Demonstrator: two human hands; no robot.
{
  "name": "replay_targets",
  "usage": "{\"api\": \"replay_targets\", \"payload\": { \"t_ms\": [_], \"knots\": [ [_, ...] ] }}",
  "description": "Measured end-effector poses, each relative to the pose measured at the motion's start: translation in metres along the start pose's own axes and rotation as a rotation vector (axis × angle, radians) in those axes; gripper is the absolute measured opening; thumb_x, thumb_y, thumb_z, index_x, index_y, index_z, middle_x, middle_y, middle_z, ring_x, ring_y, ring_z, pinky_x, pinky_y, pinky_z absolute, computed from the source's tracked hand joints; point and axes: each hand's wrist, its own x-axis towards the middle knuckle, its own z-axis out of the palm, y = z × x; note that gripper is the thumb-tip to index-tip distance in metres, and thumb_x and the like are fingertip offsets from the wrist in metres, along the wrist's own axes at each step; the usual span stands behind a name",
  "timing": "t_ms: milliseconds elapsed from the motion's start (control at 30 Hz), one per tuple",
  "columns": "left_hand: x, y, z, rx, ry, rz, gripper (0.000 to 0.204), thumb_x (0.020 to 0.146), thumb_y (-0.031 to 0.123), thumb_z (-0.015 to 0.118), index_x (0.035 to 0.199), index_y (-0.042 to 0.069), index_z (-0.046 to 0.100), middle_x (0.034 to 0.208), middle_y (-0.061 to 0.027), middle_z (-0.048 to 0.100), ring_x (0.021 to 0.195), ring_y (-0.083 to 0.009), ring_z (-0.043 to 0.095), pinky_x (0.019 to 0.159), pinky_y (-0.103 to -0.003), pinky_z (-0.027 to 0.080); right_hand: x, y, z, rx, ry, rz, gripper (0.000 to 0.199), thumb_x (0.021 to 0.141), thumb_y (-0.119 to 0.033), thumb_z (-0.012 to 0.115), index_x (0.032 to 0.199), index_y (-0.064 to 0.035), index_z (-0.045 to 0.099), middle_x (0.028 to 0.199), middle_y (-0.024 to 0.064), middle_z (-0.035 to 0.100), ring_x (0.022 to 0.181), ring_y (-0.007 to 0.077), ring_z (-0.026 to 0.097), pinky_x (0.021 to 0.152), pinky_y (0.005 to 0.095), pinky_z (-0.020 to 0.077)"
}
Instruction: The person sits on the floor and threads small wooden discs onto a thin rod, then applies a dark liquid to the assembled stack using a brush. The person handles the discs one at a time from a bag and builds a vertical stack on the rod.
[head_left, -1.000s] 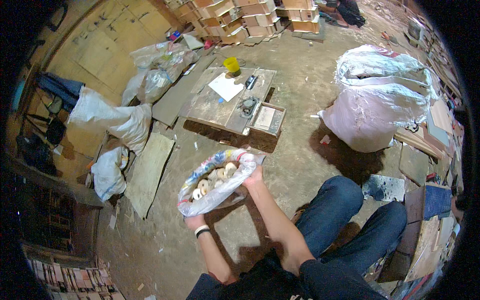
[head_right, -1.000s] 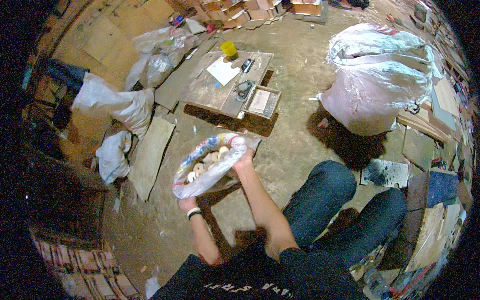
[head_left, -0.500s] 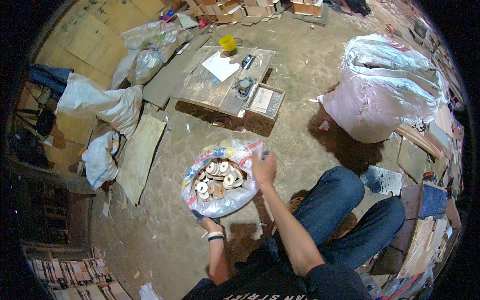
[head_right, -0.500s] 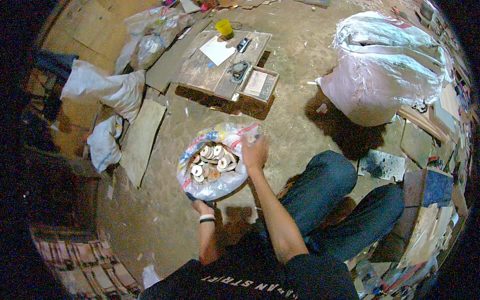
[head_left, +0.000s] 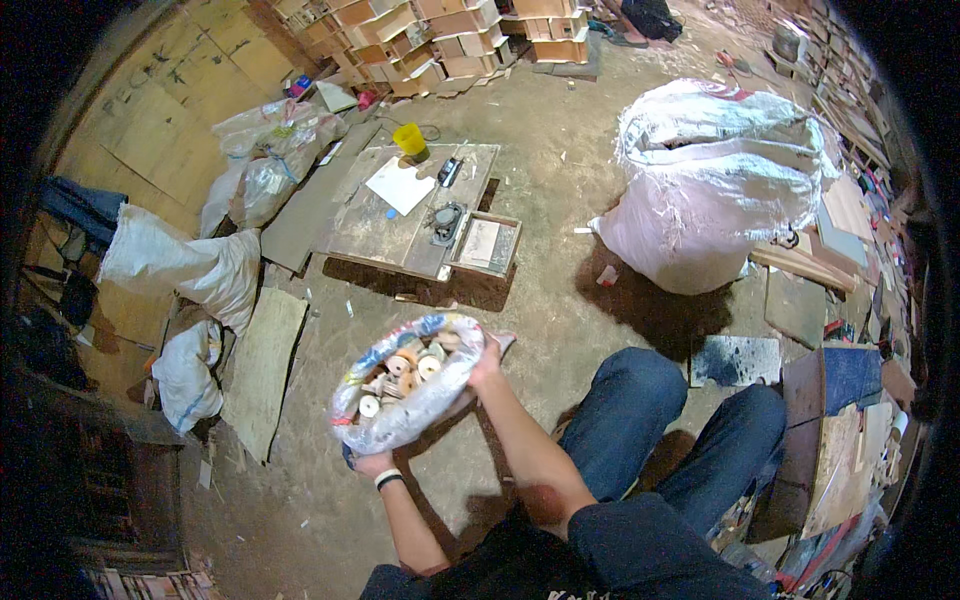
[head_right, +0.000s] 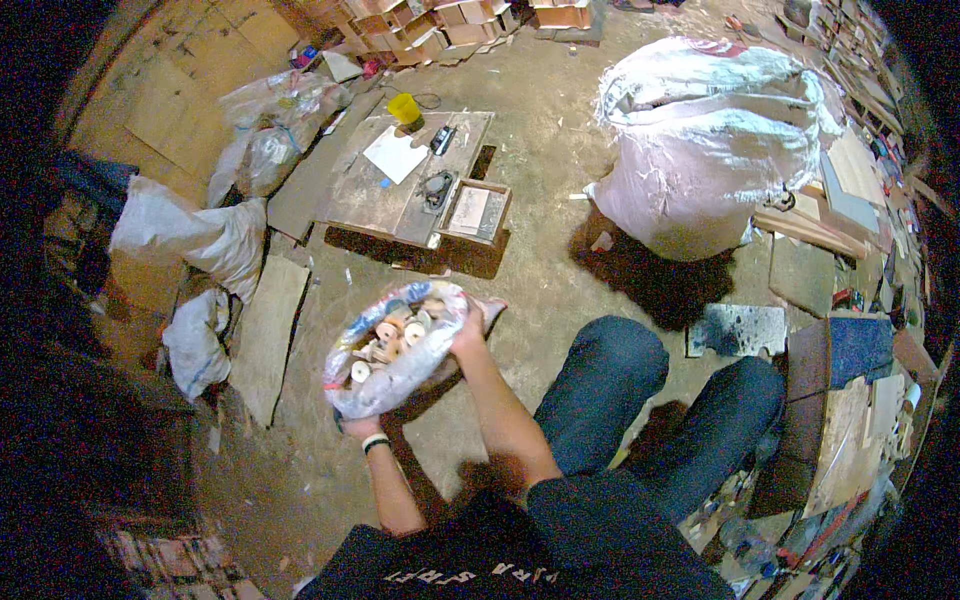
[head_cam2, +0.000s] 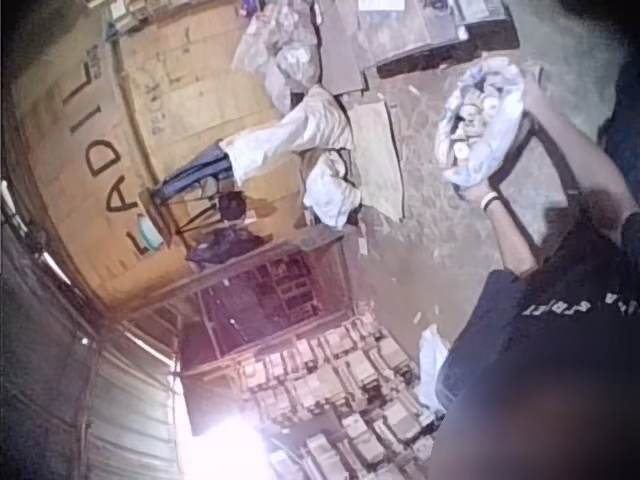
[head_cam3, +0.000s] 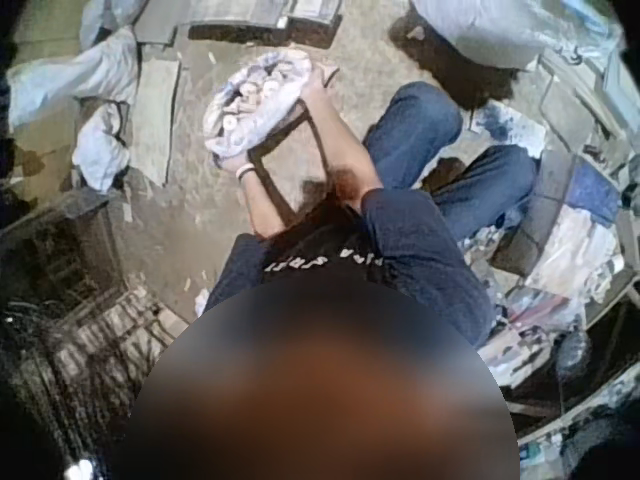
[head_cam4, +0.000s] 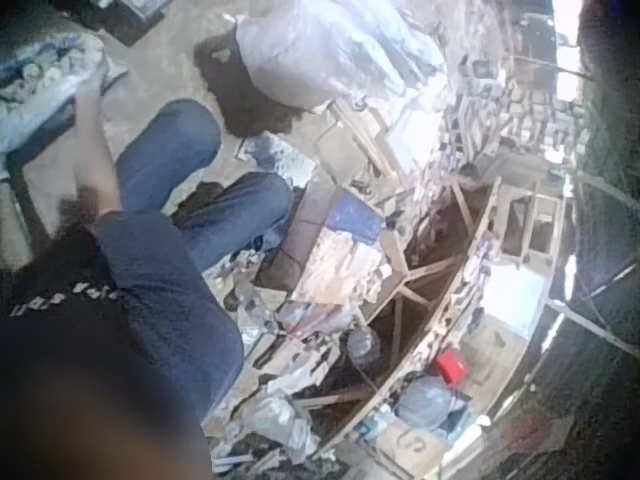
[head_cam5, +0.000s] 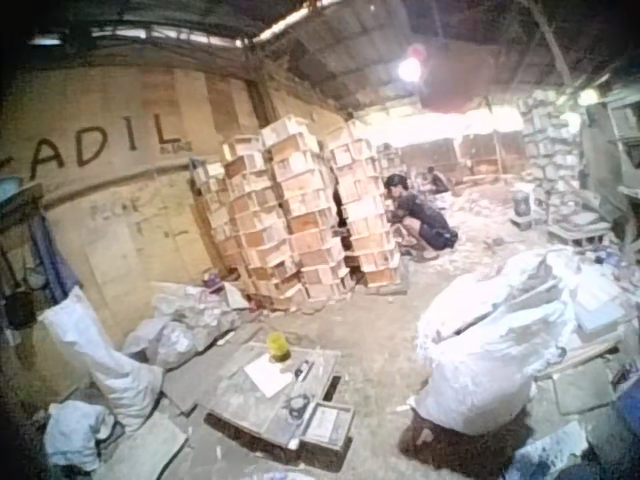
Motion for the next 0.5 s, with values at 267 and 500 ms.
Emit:
{"api": "replay_targets", "payload": {
  "t_ms": [267, 500],
  "knots": [
    [-0.065, -0.024, -0.051, -0.27, -0.083, -0.679, 0.079, 0.081, 0.068, 0.053, 0.141, 0.017, 0.056, 0.144, -0.0105, 0.056, 0.131, -0.0317, 0.052, 0.106, -0.052, 0.041, -0.001, -0.054, -0.042, -1.039, 0.284, -0.042, 0.063, 0.102, -0.055, 0.042, 0.124, 0.0004, 0.062, 0.12, 0.0192, 0.069, 0.107, 0.0304, 0.068, 0.094, 0.0441, 0.0521],
    [0.011, 0.005, 0.002, 0.976, -0.179, 0.607, 0.03, 0.094, 0.018, 0.06, 0.111, -0.007, 0.062, 0.088, -0.0114, 0.071, 0.086, -0.0311, 0.066, 0.074, -0.046, 0.05, -0.069, -0.041, 0.016, -1.987, 0.169, -0.619, 0.073, 0.081, -0.043, 0.078, 0.133, 0.0016, 0.055, 0.13, 0.027, 0.062, 0.118, 0.0436, 0.061, 0.098, 0.0495, 0.0494]
  ]
}}
